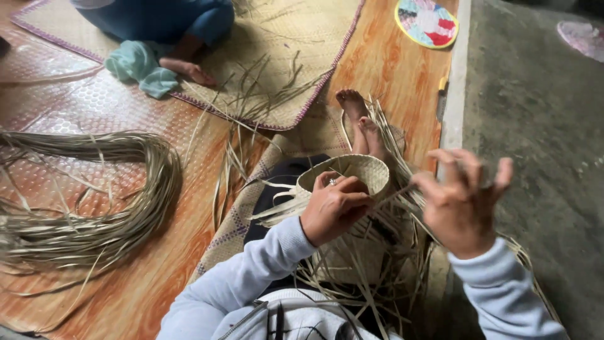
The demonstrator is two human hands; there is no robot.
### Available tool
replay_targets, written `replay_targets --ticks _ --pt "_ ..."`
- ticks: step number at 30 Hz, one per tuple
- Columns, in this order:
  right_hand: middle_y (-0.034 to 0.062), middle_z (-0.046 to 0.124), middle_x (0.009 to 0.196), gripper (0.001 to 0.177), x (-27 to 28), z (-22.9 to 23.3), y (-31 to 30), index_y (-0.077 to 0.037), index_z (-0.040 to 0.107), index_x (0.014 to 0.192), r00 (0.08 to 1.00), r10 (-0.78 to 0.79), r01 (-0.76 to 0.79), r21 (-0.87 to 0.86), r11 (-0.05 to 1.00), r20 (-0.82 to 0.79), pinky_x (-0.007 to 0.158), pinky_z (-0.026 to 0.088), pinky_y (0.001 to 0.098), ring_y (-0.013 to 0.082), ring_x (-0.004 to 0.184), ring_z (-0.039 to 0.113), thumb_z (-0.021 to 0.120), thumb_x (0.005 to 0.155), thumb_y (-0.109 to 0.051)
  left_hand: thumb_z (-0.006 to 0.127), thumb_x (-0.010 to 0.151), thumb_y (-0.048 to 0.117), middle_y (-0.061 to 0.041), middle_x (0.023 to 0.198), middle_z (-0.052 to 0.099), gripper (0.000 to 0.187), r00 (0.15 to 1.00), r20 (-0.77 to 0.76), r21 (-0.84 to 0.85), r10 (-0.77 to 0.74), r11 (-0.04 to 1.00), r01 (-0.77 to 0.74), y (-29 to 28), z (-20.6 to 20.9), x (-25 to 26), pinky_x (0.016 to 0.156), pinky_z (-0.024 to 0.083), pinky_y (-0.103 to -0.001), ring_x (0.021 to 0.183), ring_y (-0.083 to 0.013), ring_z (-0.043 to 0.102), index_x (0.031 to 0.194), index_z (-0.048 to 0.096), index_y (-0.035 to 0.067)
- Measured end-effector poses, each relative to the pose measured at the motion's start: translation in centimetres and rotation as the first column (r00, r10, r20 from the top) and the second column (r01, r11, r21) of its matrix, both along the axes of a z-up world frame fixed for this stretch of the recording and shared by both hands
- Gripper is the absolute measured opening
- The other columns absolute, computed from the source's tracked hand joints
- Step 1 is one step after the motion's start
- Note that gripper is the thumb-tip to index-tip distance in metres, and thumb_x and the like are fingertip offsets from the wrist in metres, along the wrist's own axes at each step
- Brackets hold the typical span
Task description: Weaving a basket from dried straw strands, using a small pick to tuck ends.
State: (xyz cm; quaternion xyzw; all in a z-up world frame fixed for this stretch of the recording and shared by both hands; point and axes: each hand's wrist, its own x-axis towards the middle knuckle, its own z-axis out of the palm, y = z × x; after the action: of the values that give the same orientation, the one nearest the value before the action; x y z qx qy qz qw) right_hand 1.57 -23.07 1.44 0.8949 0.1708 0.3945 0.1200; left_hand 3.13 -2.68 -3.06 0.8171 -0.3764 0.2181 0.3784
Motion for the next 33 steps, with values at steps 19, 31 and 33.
replay_targets --ticks 19,31,33 --pt "0.0022 0.061 0.081 0.023 -1.0 -4.7 7.3 -0.002 0.059 0.091 0.611 0.785 -0.193 0.941 0.277 -0.106 0.059 0.043 0.0188 0.0085 0.064 0.053 0.061 0.069 0.005 0.062 0.069 0.001 -0.005 0.075 0.051 0.018 1.0 -0.009 -0.43 -0.012 0.903 0.007 1.4 0.6 -1.0 0.055 0.04 -0.026 0.062 -0.0167 0.047 0.081 0.049 0.004" --pt "0.0039 0.061 0.077 0.006 -1.2 -3.3 8.9 -0.001 0.058 0.077 0.537 0.839 -0.325 0.896 0.301 -0.086 0.057 0.044 0.022 0.0123 0.062 0.054 0.06 0.072 -0.005 0.06 0.081 0.019 -0.008 0.116 0.051 0.031 0.818 0.572 0.229 0.05 0.949 -0.218 7.2 -0.1 -1.1 0.081 0.044 -0.031 0.1 -0.0198 0.05 0.111 0.059 0.012" --pt "0.0021 0.06 0.076 0.01 -1.4 -3.0 9.0 -0.003 0.058 0.077 0.499 0.862 -0.338 0.895 0.291 -0.091 0.052 0.041 0.019 0.0089 0.057 0.049 0.063 0.068 -0.001 0.063 0.077 0.009 -0.007 0.094 0.053 0.022 0.827 0.559 0.135 0.065 0.976 -0.168 6.9 0.4 -1.4 0.056 0.044 -0.025 0.07 -0.0152 0.049 0.099 0.064 0.005"
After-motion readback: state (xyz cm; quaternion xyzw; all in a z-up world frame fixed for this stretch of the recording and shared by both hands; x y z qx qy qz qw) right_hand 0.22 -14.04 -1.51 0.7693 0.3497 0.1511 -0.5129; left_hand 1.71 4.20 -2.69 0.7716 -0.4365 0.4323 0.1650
